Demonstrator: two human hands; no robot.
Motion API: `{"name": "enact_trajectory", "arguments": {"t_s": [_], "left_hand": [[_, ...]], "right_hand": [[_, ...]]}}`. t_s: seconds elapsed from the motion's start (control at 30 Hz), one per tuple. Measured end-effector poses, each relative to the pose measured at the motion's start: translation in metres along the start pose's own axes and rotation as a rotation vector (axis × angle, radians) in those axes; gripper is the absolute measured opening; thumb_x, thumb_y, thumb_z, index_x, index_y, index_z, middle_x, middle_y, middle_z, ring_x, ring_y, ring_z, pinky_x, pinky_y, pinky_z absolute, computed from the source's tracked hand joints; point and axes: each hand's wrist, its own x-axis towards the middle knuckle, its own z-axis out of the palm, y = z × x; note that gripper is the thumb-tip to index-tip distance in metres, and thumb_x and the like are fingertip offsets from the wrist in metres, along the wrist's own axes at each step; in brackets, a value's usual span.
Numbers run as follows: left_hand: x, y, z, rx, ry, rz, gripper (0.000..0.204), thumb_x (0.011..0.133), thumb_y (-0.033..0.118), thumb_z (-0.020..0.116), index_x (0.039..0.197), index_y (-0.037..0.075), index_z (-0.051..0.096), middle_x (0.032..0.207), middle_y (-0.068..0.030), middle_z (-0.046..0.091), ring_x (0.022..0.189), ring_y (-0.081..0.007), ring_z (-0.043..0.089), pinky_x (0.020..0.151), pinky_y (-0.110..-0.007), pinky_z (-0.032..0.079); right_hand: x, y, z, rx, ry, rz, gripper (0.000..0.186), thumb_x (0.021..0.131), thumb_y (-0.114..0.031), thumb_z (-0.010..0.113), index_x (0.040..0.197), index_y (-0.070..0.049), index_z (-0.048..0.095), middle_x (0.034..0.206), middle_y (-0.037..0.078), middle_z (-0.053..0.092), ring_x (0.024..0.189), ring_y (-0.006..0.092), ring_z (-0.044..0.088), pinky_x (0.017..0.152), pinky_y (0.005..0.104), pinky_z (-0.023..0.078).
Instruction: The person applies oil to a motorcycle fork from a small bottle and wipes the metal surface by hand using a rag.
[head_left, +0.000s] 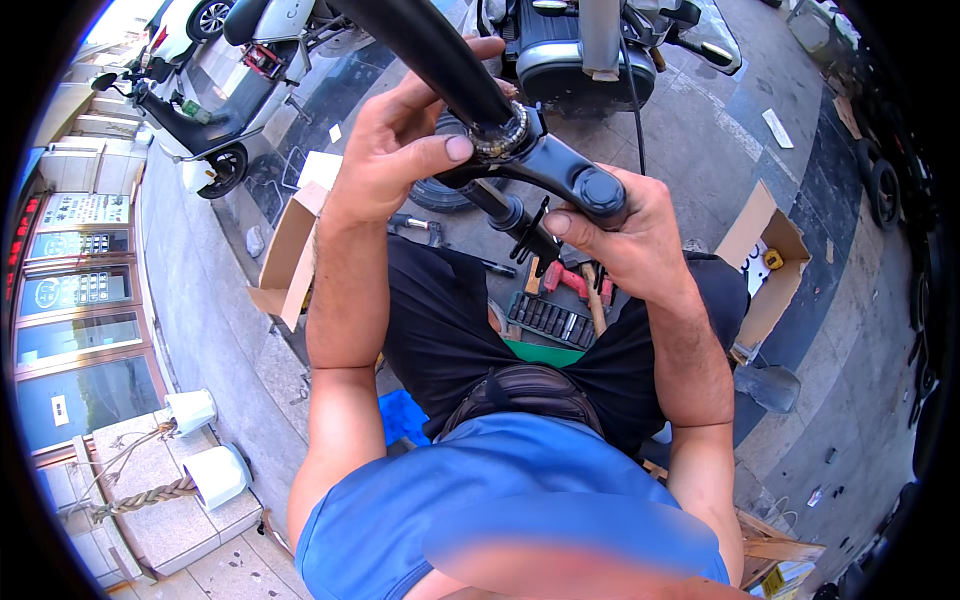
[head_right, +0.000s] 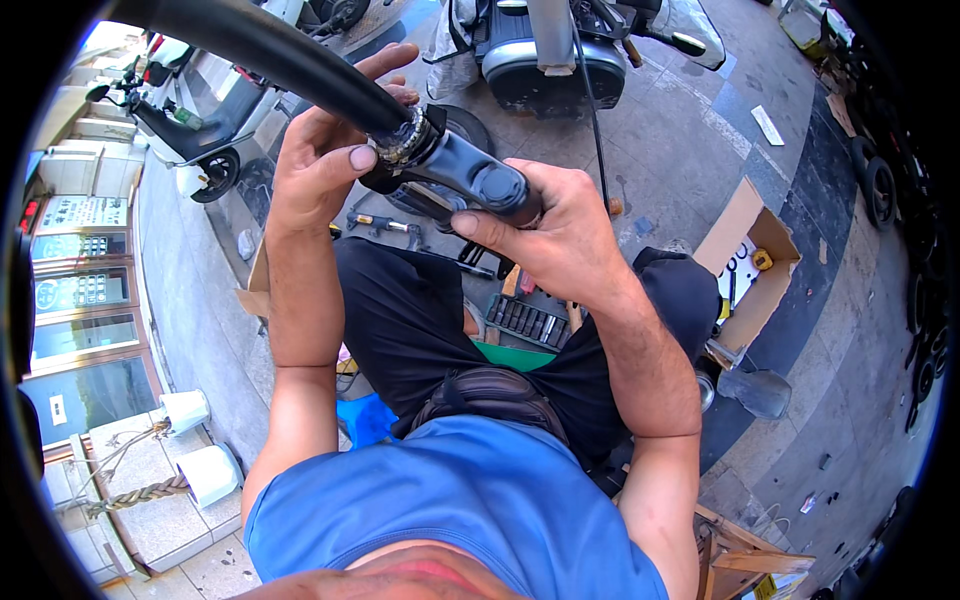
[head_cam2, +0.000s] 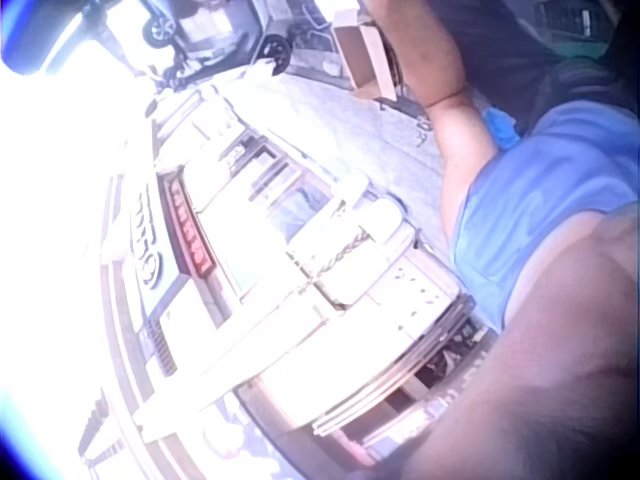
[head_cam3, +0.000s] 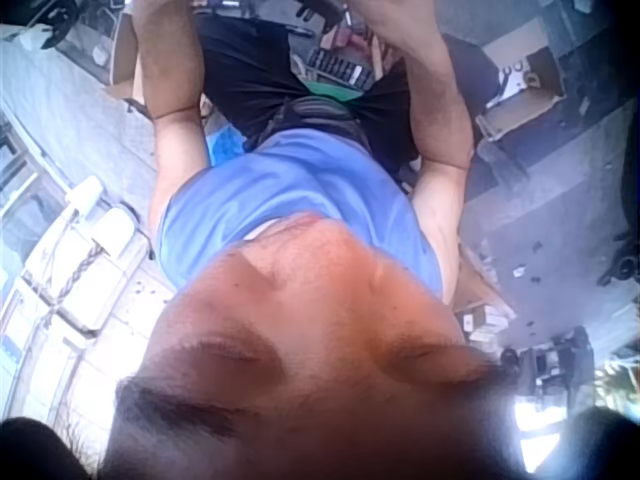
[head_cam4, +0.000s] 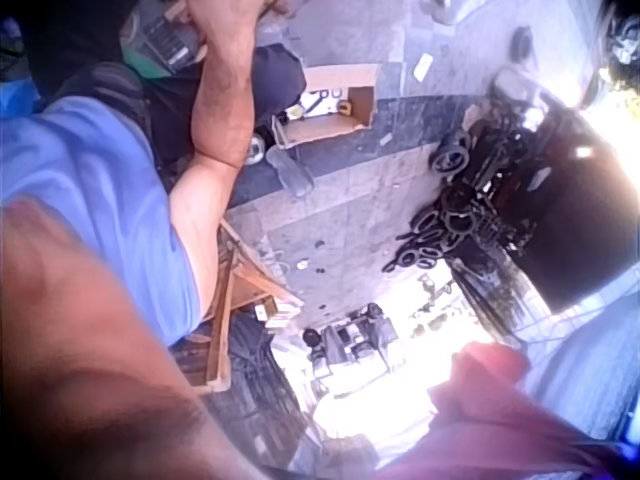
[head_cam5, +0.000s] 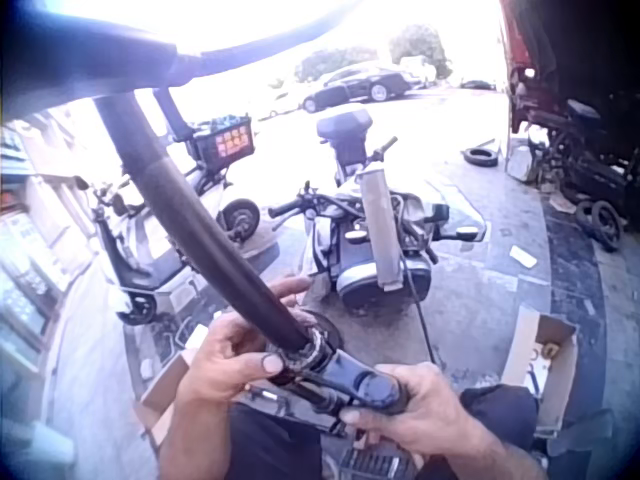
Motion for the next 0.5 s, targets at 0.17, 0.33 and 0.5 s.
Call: {"name": "enact_trajectory", "arguments": {"t_s": [0.17,0.33,0.5], "left_hand": [[0.002,-0.001,0.008,0.018,0.010,0.061,0.069,0.079,0.030,0.084,0.133,-0.005,0.061,0.154,-0.0267,0.044,0.128,-0.0301,0.059,0.112,-0.043,0.043],[0.002,-0.002,0.011,0.253,0.080,0.055,0.071,0.075,0.025,0.091,0.133,-0.005,0.062,0.152,-0.0241,0.048,0.126,-0.0295,0.061,0.116,-0.046,0.038],[0.002,-0.004,0.010,0.291,0.082,0.117,0.067,0.072,0.021,0.092,0.129,0.000,0.066,0.152,-0.0227,0.050,0.123,-0.0284,0.063,0.121,-0.051,0.029]], "right_hand": [[0.000,-0.004,-0.004,-0.009,-0.012,0.081,0.030,0.088,-0.021,0.085,0.100,0.001,0.070,0.075,0.000,0.068,0.065,0.0024,0.058,0.055,0.0211,0.046],[0.001,-0.005,-0.002,0.015,-0.002,0.032,0.028,0.088,-0.019,0.085,0.102,0.001,0.070,0.078,0.001,0.070,0.067,0.0029,0.060,0.056,0.0216,0.048],[0.001,-0.001,0.001,-0.007,0.017,-0.011,0.027,0.087,-0.019,0.085,0.099,0.001,0.071,0.078,0.000,0.068,0.069,0.0031,0.059,0.058,0.0229,0.047]]}}
